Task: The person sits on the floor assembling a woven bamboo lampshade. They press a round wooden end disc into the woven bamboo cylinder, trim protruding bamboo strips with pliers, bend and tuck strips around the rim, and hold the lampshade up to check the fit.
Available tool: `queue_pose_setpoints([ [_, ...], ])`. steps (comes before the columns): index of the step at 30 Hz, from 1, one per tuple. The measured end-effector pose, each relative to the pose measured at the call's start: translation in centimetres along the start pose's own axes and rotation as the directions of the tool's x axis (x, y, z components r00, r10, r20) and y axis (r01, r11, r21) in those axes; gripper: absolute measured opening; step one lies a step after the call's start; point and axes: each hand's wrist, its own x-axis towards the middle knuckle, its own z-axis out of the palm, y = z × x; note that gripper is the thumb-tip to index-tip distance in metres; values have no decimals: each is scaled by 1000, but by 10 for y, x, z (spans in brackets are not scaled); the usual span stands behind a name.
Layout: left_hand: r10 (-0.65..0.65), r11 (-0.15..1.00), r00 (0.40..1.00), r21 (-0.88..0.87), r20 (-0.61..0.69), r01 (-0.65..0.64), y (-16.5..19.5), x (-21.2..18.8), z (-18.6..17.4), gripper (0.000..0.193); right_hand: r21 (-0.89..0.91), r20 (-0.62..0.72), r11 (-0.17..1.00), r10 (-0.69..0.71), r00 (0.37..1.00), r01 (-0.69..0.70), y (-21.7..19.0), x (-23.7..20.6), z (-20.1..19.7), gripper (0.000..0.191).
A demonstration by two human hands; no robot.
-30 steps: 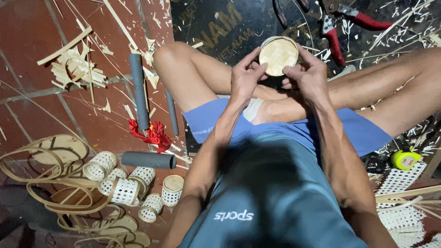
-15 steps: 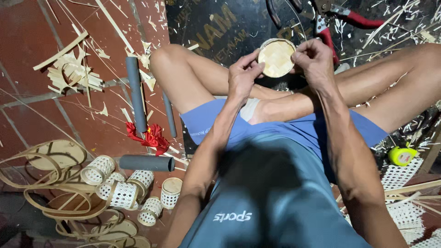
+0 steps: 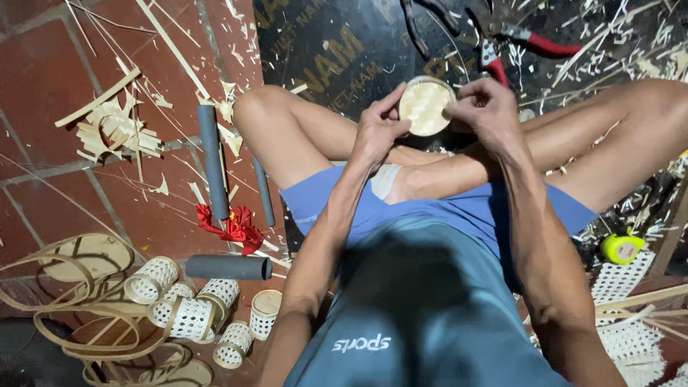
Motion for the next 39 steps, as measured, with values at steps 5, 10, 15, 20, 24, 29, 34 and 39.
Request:
queue_pose_setpoints([
  [5,48,982,999,181,-3,-46,-5,-3,-1,70,-562,97,630,-593,799,536,-4,3,4,9],
  [10,195,916,979,348,55,-202,-10,-3,-1,66,-648,69,550,-646,760,527,-5,-3,18,7],
  [15,239,861,968,445,73,-246,-13,-6,0,61,-652,106,520,-658,745,552,-8,5,25,15],
  [20,250,911,967,348,-48,-219,-18,-9,-8,57,-498,92,613,-666,741,613,-3,11,20,7],
  [24,172,965,969,227,-175,-131,-22,-18,-9,63,-213,13,951,-228,974,225,4,9,19,26],
  [29,-109,980,989,-174,-100,91,-22,-23,-6,77,90,116,995,-44,992,33,11,12,25,33],
  [34,-140,968,986,-219,-90,118,-16,-20,-7,78,-11,27,1000,2,1000,-2,20,14,28,31],
  [39,-157,959,983,-252,-96,129,-8,-23,-7,77,14,13,1000,2,1000,-2,18,9,35,28],
])
